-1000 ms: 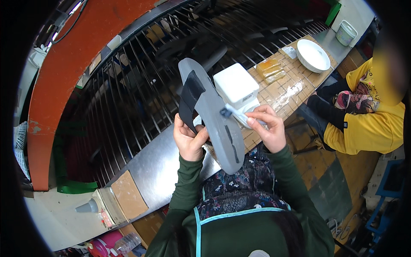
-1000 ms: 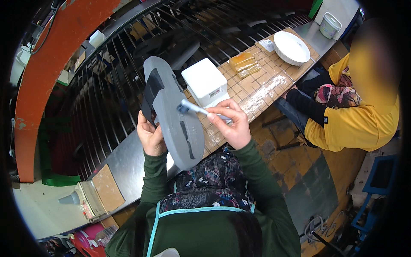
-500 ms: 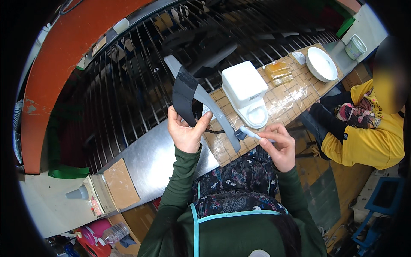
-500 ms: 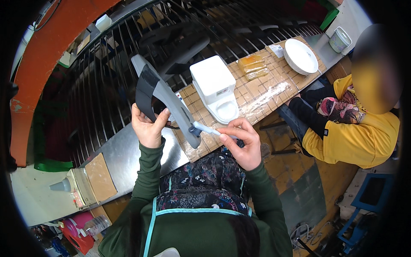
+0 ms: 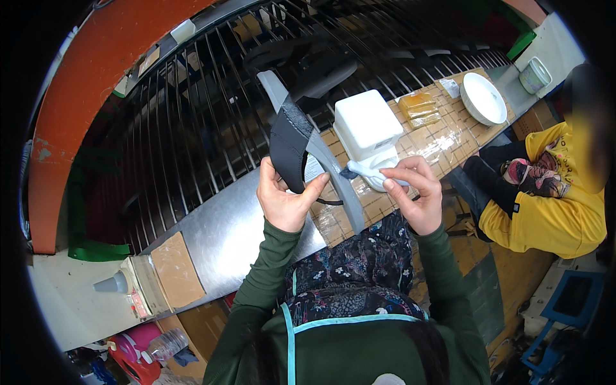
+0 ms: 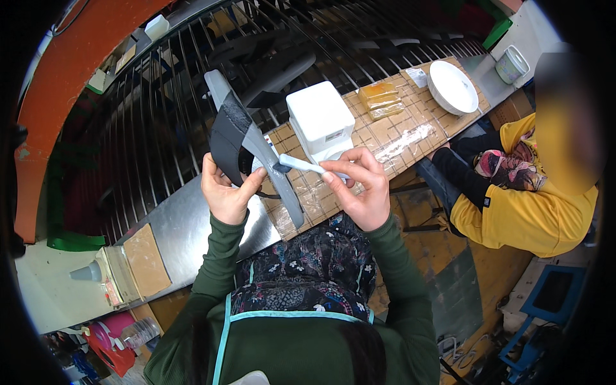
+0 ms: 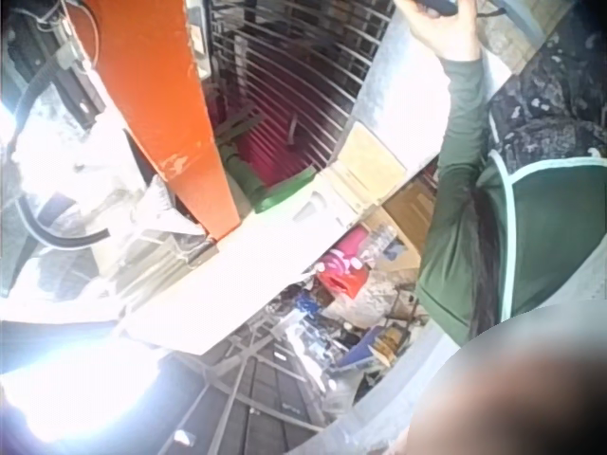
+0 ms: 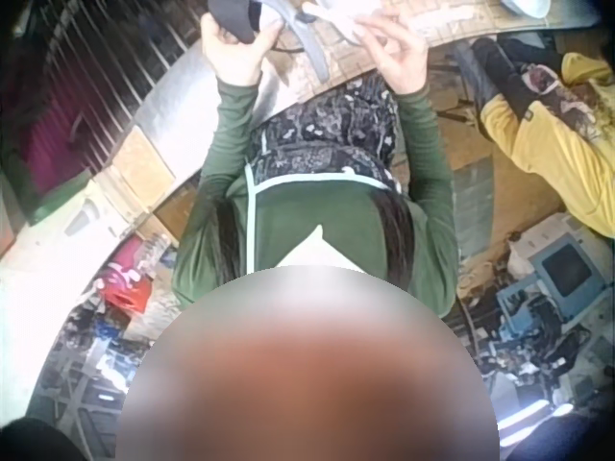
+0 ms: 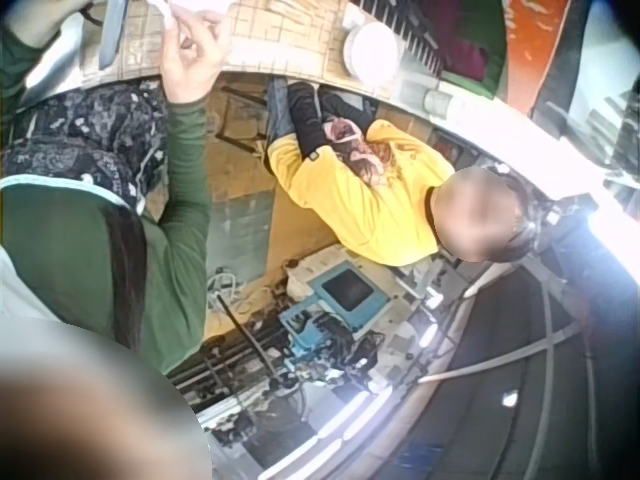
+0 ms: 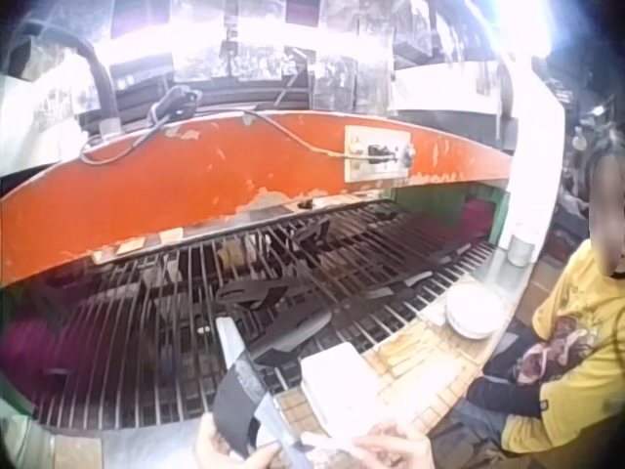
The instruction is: The person paints a pair of grey slippers with white paint using a small brush. They repeatedly dip the brush into a white paint container and apply paint to the slipper's surface, rotating the slipper to cover different areas.
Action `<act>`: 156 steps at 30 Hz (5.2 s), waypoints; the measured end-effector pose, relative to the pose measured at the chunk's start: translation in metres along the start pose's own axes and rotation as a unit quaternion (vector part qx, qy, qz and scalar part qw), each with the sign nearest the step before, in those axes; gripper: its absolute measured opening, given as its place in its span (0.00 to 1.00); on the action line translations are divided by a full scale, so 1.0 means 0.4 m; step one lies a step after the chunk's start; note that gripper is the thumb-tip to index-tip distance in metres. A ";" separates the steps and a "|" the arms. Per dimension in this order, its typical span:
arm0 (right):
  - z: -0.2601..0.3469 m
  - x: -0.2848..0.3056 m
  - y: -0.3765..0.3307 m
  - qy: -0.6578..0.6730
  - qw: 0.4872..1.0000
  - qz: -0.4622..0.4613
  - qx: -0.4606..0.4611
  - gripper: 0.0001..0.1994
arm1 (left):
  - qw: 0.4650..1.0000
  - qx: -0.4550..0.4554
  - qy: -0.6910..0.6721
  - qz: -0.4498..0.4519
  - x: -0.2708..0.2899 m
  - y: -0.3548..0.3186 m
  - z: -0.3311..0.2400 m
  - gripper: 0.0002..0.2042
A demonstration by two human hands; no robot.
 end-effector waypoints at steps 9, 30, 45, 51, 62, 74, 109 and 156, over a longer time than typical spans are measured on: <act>0.007 0.020 0.015 -0.096 0.992 0.027 0.073 0.10 | 0.999 -0.032 0.039 0.009 0.009 0.011 -0.021 0.24; 0.006 -0.001 -0.018 -0.077 0.994 0.028 0.069 0.11 | 0.999 -0.007 -0.027 -0.018 0.039 0.072 0.012 0.22; 0.022 -0.027 0.007 -0.066 0.992 -0.044 0.094 0.12 | 0.994 0.058 -0.061 -0.064 0.037 0.120 0.015 0.17; 0.046 -0.036 0.049 -0.075 0.985 -0.063 0.142 0.13 | 0.983 0.142 -0.098 -0.064 0.040 0.154 0.018 0.15; 0.109 -0.045 0.141 -0.113 0.963 -0.058 0.239 0.13 | 0.943 0.297 -0.151 -0.010 0.077 0.212 -0.017 0.10; 0.147 -0.047 0.185 -0.137 0.936 -0.046 0.320 0.15 | 0.906 0.396 -0.148 0.035 0.103 0.244 -0.038 0.17; 0.081 -0.131 -0.061 -0.268 0.912 -0.152 0.272 0.20 | 0.911 0.091 -0.393 0.082 0.094 -0.014 0.184 0.26; 0.037 -0.088 -0.059 -0.350 0.889 -0.197 0.220 0.14 | 0.921 0.149 -0.353 0.072 0.074 -0.099 0.150 0.29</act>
Point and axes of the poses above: each hand's wrist, its own y-axis towards the middle knuckle, its own x-axis out of the back of the hand, z = x × y, the point moved 1 cm from there along y, towards the middle knuckle, and after that the axes turned 5 degrees about -x, right-handed, at the moved point
